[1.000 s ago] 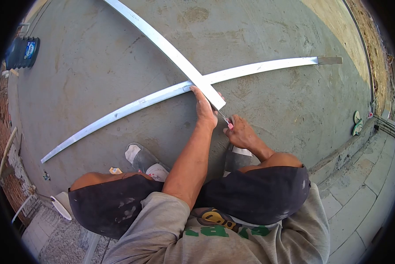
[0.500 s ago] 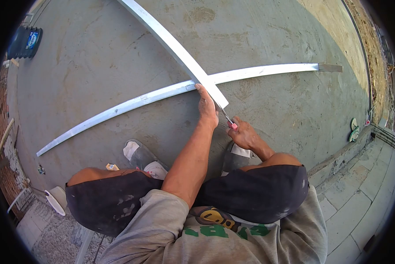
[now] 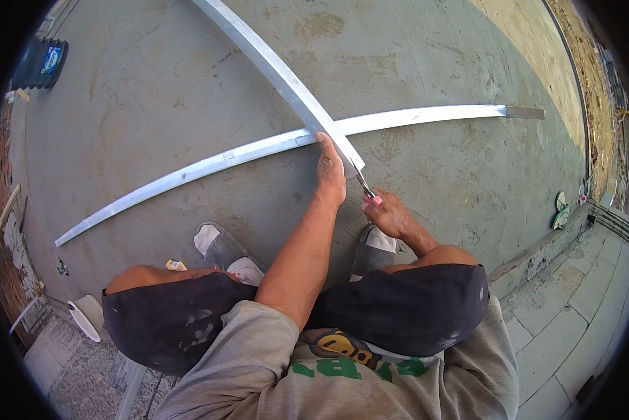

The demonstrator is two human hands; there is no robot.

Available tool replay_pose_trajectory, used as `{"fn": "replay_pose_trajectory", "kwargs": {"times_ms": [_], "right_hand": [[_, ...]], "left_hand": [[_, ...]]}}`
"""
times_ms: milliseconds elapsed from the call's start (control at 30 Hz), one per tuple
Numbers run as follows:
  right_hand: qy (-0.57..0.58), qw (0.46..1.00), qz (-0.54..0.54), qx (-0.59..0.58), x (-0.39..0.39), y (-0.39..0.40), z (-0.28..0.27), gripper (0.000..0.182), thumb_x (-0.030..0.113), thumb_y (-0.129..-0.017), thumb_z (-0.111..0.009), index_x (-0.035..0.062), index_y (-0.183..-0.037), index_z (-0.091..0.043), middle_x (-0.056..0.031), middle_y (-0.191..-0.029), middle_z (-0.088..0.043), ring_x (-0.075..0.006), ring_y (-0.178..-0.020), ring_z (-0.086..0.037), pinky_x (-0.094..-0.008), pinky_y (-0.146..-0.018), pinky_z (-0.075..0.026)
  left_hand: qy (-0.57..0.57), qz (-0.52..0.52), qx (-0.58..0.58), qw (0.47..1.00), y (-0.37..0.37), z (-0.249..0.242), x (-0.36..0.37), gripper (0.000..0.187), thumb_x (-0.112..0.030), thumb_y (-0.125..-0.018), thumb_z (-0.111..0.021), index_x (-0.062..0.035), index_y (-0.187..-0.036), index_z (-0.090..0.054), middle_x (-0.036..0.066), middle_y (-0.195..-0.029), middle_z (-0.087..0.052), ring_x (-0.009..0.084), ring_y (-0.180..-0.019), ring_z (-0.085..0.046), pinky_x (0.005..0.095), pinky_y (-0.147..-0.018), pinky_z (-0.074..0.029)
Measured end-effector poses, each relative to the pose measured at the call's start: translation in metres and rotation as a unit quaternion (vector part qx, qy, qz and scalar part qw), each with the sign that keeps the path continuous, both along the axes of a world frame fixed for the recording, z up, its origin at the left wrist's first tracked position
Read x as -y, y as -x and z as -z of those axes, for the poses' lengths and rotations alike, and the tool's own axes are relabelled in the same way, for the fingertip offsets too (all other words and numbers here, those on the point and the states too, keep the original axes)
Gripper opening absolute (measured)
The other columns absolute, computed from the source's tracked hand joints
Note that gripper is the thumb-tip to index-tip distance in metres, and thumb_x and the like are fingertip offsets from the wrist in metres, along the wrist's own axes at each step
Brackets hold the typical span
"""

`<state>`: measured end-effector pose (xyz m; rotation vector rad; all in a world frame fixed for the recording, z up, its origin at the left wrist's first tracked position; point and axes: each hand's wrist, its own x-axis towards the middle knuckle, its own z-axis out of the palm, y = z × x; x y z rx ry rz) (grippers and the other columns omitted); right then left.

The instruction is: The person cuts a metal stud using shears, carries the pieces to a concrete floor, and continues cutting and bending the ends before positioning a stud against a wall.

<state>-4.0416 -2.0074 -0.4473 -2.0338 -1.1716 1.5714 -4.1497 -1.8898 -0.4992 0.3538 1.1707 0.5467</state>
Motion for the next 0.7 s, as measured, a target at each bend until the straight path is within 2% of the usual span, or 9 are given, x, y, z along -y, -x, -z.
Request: {"fn": "replay_pose_trajectory", "kwargs": {"times_ms": [133,233,333,367,433,533,633,700], "right_hand": [[-0.001,1.0,-0.005,0.003,0.001,-0.001,0.001,0.029,0.026,-0.086,-0.056,-0.0015,-0.092,-0.055,-0.0238,-0.082,-0.058,-0.0432,-0.081,-0.057,-0.0485,-0.074,-0.044],[0.002,1.0,-0.016,0.012,0.0,-0.001,0.0,0.031,0.029,-0.086,-0.057,-0.0005,-0.094,-0.056,-0.0237,-0.084,-0.059,-0.0429,-0.083,-0.058,-0.0486,-0.075,-0.044],[0.004,0.998,-0.042,0.036,0.002,-0.002,0.004,0.035,0.033,-0.087,-0.057,0.0006,-0.098,-0.058,-0.0241,-0.086,-0.062,-0.0417,-0.086,-0.061,-0.0478,-0.076,-0.046],[0.004,0.998,-0.053,0.045,0.003,-0.002,0.006,0.036,0.035,-0.087,-0.057,0.0009,-0.1,-0.059,-0.0243,-0.087,-0.063,-0.0412,-0.087,-0.062,-0.0474,-0.077,-0.046],[0.087,0.993,-0.071,0.037,-0.013,-0.004,-0.012,0.038,0.036,-0.087,-0.058,0.0014,-0.104,-0.06,-0.0243,-0.088,-0.065,-0.04,-0.087,-0.063,-0.0467,-0.077,-0.047],[0.151,0.985,-0.076,0.032,-0.022,-0.005,-0.026,0.04,0.035,-0.086,-0.06,0.0014,-0.107,-0.061,-0.0236,-0.087,-0.066,-0.0389,-0.087,-0.064,-0.0464,-0.078,-0.048],[0.134,0.988,-0.066,0.043,-0.018,-0.002,-0.022,0.039,0.032,-0.085,-0.062,0.0014,-0.108,-0.061,-0.0228,-0.087,-0.066,-0.0384,-0.088,-0.064,-0.0461,-0.078,-0.048],[0.128,0.99,-0.049,0.042,-0.015,-0.002,-0.019,0.037,0.031,-0.084,-0.063,0.0014,-0.105,-0.06,-0.0215,-0.087,-0.066,-0.0379,-0.088,-0.064,-0.0453,-0.078,-0.048]], "left_hand": [[0.0,0.005,0.004,1.0,0.0,0.006,0.0,0.122,-0.091,-0.073,-0.033,0.0,-0.152,-0.014,0.017,-0.157,-0.02,0.0305,-0.143,-0.023,0.0397,-0.118,-0.016],[0.013,-0.007,0.002,1.0,0.001,0.01,0.0,0.118,-0.089,-0.073,-0.037,-0.0046,-0.153,-0.015,0.013,-0.155,-0.023,0.0292,-0.143,-0.024,0.0411,-0.117,-0.019],[0.005,-0.01,0.024,1.0,0.002,0.012,0.0,0.118,-0.089,-0.073,-0.037,-0.004,-0.152,-0.015,0.012,-0.156,-0.021,0.0287,-0.144,-0.021,0.0395,-0.117,-0.019],[0.004,-0.013,0.013,1.0,0.002,0.013,0.0,0.118,-0.089,-0.073,-0.037,-0.0034,-0.152,-0.016,0.013,-0.154,-0.025,0.0292,-0.141,-0.027,0.0392,-0.116,-0.023],[0.003,-0.019,-0.01,1.0,0.001,0.012,0.001,0.117,-0.089,-0.073,-0.038,-0.0024,-0.15,-0.02,0.014,-0.148,-0.034,0.0304,-0.134,-0.039,0.0388,-0.112,-0.03],[0.011,-0.003,0.038,0.999,0.004,0.008,-0.001,0.114,-0.089,-0.073,-0.037,-0.0014,-0.144,-0.028,0.017,-0.128,-0.049,0.0302,-0.113,-0.057,0.0386,-0.102,-0.044],[-0.002,0.001,0.068,0.998,0.004,0.008,-0.002,0.11,-0.09,-0.072,-0.037,-0.0016,-0.137,-0.035,0.016,-0.107,-0.055,0.0273,-0.093,-0.064,0.0382,-0.09,-0.052],[0.001,-0.004,0.056,0.998,0.004,0.006,0.0,0.109,-0.09,-0.072,-0.036,-0.0018,-0.135,-0.037,0.015,-0.103,-0.056,0.0265,-0.092,-0.065,0.0374,-0.089,-0.052]]}}
